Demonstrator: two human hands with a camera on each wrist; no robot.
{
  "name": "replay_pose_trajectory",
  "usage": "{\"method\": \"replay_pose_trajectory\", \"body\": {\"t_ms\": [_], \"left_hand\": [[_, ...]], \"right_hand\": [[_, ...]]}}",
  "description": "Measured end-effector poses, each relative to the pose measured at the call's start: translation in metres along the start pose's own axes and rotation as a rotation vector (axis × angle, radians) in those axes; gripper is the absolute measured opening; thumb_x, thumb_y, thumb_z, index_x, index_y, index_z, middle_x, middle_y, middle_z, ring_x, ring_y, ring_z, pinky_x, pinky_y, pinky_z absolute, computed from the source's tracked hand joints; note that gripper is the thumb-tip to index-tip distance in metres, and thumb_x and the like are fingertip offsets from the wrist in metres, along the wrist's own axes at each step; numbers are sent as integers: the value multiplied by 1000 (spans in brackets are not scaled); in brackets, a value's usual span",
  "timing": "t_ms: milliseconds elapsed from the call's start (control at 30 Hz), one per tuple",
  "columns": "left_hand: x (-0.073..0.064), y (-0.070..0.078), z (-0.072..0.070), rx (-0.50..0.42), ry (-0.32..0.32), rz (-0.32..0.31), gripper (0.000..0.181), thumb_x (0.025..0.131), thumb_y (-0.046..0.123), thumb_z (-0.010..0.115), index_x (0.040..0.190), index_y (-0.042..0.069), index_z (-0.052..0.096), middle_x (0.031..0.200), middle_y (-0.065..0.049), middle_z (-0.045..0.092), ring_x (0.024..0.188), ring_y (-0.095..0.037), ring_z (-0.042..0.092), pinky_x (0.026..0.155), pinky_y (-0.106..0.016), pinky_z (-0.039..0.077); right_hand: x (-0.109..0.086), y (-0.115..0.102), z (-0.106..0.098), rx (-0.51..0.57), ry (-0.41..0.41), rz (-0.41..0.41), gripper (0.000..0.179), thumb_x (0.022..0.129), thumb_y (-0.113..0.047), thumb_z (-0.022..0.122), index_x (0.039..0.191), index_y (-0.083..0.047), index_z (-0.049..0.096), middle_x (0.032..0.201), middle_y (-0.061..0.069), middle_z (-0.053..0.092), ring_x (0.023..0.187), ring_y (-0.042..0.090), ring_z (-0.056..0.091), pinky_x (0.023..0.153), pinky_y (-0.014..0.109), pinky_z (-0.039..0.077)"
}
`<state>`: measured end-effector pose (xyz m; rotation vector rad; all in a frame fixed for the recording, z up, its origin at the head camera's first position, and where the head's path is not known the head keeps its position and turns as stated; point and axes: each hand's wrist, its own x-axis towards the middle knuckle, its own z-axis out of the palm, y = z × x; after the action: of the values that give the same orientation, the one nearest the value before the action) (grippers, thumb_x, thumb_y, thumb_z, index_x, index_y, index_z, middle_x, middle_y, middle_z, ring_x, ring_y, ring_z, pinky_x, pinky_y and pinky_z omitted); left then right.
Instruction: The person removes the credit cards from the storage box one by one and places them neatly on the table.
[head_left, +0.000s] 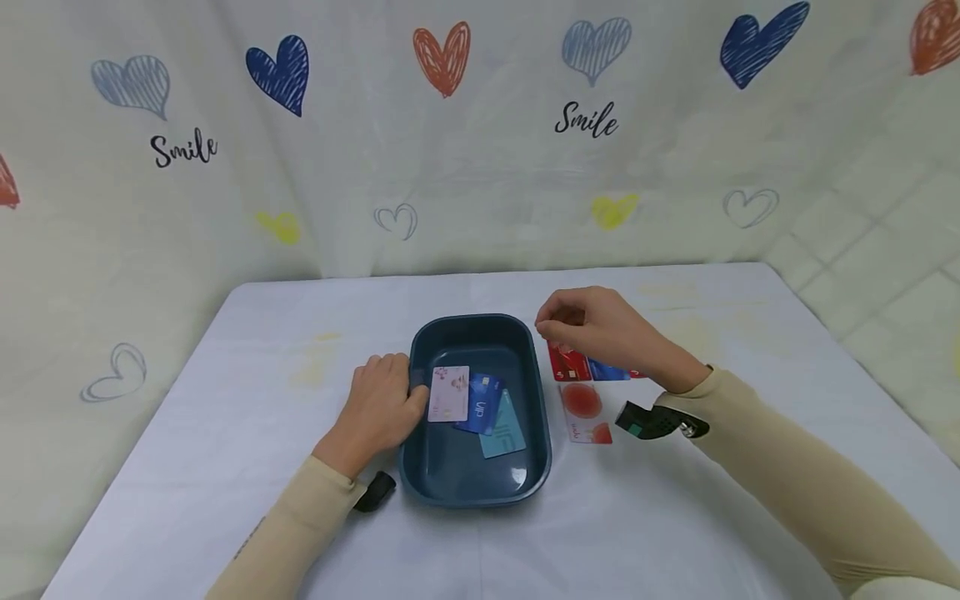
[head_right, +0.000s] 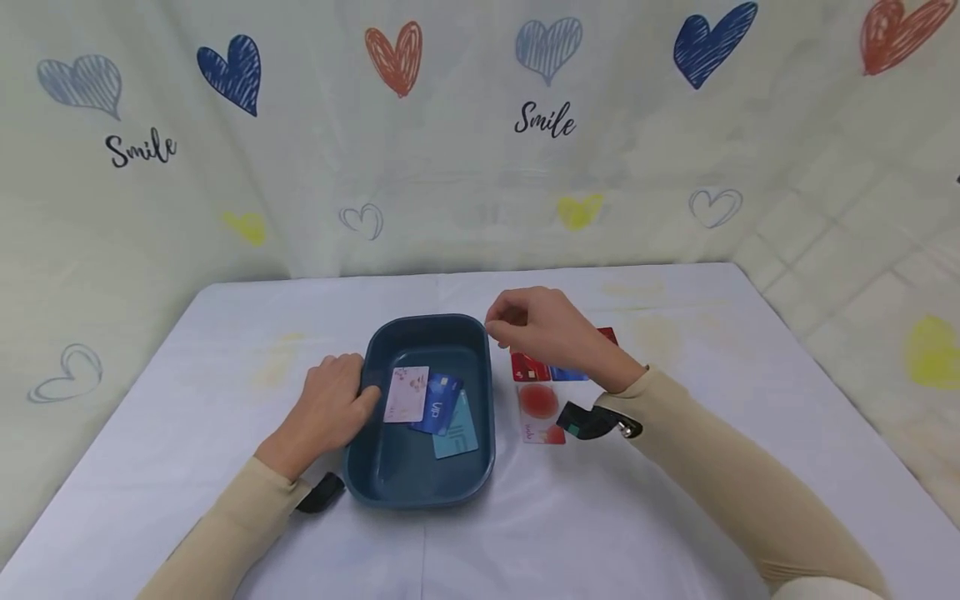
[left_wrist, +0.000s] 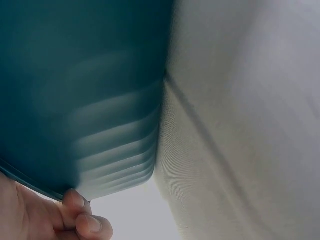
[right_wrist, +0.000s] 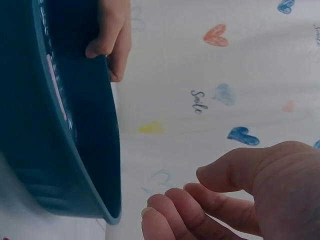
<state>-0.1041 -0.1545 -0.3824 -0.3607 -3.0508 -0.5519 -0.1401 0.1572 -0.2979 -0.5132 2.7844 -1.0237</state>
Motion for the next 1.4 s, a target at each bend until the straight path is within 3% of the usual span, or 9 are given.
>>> {"method": "replay_pose_trajectory", "body": {"t_ms": [500, 1400], "left_hand": [[0, -1, -2, -11, 10, 13, 19, 94, 24, 51, 90, 5, 53, 80, -8, 49, 78, -26, 40, 75, -38, 30], [1, -2, -4, -3, -18, 5, 24, 97, 28, 50, 97, 4, 55, 84, -8, 50, 82, -25, 42, 76, -38, 30]], "right_hand": [[28, -27, 21, 89, -25, -76, 18, 99, -28, 65, 109, -14, 71, 94, 5, 75, 81, 26, 73, 77, 31, 59], [64, -38, 68, 162, -63, -114, 17, 100, -26, 64, 107, -12, 72, 93, 7, 73, 79, 18, 70, 77, 32, 61]]}}
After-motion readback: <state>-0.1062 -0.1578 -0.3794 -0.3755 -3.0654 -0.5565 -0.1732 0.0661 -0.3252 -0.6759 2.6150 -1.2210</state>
